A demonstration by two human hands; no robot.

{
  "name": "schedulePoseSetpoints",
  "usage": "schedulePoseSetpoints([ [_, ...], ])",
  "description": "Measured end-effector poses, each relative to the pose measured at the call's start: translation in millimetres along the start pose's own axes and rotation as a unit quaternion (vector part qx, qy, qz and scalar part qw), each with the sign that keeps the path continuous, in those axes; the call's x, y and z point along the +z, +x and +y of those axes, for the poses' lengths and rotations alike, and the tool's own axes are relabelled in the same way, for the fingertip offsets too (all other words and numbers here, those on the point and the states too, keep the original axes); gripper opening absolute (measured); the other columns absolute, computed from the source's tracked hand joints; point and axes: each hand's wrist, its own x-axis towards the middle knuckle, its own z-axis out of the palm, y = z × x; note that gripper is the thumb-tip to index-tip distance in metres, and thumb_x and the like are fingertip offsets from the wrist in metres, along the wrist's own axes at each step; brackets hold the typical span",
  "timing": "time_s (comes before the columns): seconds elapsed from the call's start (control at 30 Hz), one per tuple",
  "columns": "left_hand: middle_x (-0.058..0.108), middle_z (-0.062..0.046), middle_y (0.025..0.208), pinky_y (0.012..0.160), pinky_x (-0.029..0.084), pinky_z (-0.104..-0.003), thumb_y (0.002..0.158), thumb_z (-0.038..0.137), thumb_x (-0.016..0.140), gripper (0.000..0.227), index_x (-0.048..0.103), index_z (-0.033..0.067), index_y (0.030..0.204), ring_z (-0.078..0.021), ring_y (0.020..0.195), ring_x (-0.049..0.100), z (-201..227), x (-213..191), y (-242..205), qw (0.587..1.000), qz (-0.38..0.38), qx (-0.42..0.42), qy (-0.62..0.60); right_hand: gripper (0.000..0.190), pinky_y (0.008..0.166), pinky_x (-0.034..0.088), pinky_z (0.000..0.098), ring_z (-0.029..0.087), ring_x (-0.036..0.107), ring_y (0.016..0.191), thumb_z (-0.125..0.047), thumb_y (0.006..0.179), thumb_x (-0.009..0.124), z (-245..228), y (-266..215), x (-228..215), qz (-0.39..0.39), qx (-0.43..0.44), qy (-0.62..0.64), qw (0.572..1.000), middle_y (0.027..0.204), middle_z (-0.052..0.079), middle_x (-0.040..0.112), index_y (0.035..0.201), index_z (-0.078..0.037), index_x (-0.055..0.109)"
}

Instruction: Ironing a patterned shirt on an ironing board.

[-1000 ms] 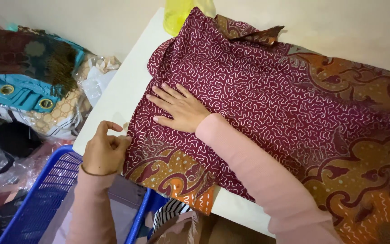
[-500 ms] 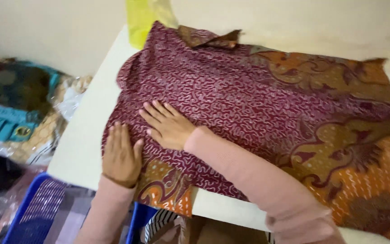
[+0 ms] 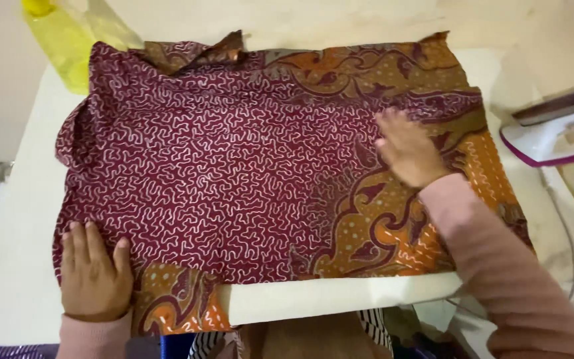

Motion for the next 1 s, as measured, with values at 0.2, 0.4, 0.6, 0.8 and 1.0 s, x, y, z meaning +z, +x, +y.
schedulePoseSetpoints([
  [0.2, 0.057, -0.047, 0.142, 0.117, 0.043, -0.057, 0.100, 0.026, 0.064, 0.064, 0.058, -0.0193, 0.144, -0.0600, 0.127, 0.058, -5.5, -1.8, 10.8, 0.993, -0.039, -0.021, -0.106, 0.070, 0.125, 0.006, 0.0537, 0.038, 0.002, 0.157, -0.047, 0.105, 0.013, 23.7, -12.0, -4.4, 0.012, 0.154, -0.122, 0.980, 0.170, 0.017, 0.003, 0.163, -0.009, 0.007],
  [0.4, 0.062, -0.042, 0.148, 0.095, 0.055, -0.065, 0.107, 0.028, 0.053, 0.059, 0.060, -0.0158, 0.146, -0.0589, 0.134, 0.062, -8.9, 14.6, 5.8, 0.997, -0.040, 0.042, -0.045, 0.064, 0.121, 0.011, 0.0590, 0.038, 0.012, 0.154, -0.031, 0.102, 0.050, -76.4, -70.4, 23.1, -0.050, -0.115, 0.035, 0.991, 0.165, 0.017, 0.024, 0.156, -0.005, 0.028],
  [0.6, 0.063, -0.043, 0.154, 0.099, 0.056, -0.064, 0.110, 0.026, 0.065, 0.061, 0.068, -0.0159, 0.154, -0.0596, 0.135, 0.064, -20.8, 28.1, -4.6, 0.998, 0.024, 0.049, -0.010, 0.066, 0.122, 0.017, 0.0570, 0.035, 0.015, 0.153, -0.050, 0.109, 0.016, 41.1, -82.0, 62.7, 0.103, -0.143, -0.199, 0.964, 0.167, 0.019, 0.019, 0.160, -0.008, 0.021],
  [0.8, 0.068, -0.043, 0.151, 0.098, 0.058, -0.058, 0.113, 0.029, 0.067, 0.059, 0.077, -0.0165, 0.150, -0.0563, 0.132, 0.069, -34.0, 47.8, -10.5, 0.995, 0.055, 0.080, 0.038, 0.039, 0.112, 0.039, 0.0474, 0.034, 0.053, 0.131, -0.029, 0.106, 0.044, 138.1, -137.9, 34.3, 0.277, -0.072, -0.322, 0.902, 0.137, 0.018, 0.061, 0.127, -0.001, 0.061],
  [1.0, 0.071, -0.049, 0.137, 0.108, 0.060, -0.064, 0.111, 0.008, 0.074, 0.030, 0.078, -0.0175, 0.126, -0.0630, 0.125, 0.071, -30.2, 40.3, 2.4, 0.977, 0.123, 0.173, -0.004, 0.066, 0.108, 0.033, 0.0640, 0.048, 0.036, 0.144, -0.049, 0.106, 0.034, 166.6, -152.2, 38.4, 0.212, 0.153, -0.207, 0.943, 0.159, 0.020, 0.042, 0.159, -0.009, 0.037],
])
